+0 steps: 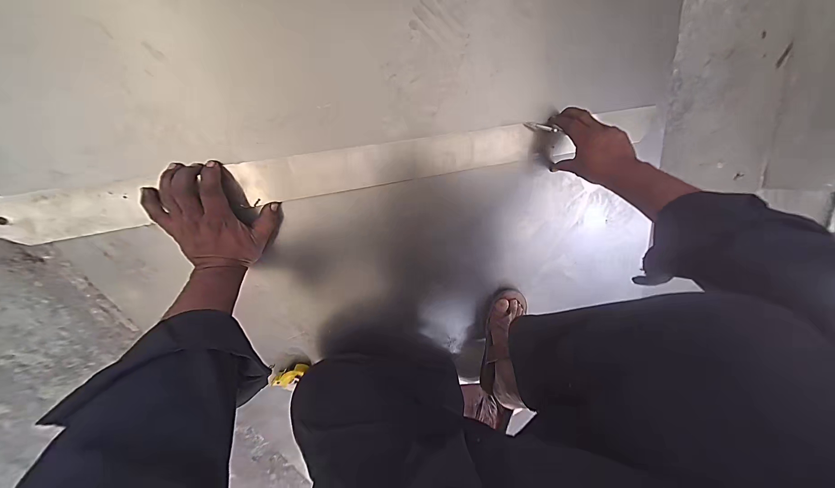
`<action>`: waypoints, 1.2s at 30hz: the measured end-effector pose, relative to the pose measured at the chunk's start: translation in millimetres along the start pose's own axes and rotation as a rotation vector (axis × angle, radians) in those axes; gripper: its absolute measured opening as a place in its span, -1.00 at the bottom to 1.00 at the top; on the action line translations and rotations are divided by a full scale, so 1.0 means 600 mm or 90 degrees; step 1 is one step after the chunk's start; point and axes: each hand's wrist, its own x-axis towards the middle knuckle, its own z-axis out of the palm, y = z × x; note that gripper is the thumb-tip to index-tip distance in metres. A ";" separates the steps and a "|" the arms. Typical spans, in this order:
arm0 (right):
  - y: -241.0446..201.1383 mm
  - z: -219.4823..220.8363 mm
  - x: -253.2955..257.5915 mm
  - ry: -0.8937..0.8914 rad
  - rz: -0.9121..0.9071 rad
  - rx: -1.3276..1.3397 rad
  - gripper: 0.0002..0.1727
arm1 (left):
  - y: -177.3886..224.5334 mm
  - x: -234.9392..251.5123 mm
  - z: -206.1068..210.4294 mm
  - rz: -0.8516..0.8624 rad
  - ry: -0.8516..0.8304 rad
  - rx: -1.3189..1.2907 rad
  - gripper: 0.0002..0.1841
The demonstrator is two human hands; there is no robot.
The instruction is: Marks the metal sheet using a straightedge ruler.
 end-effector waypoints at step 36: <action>0.054 0.285 -0.364 0.124 -0.063 0.156 -0.40 | 0.059 -0.379 -0.089 -0.120 -0.366 0.056 0.11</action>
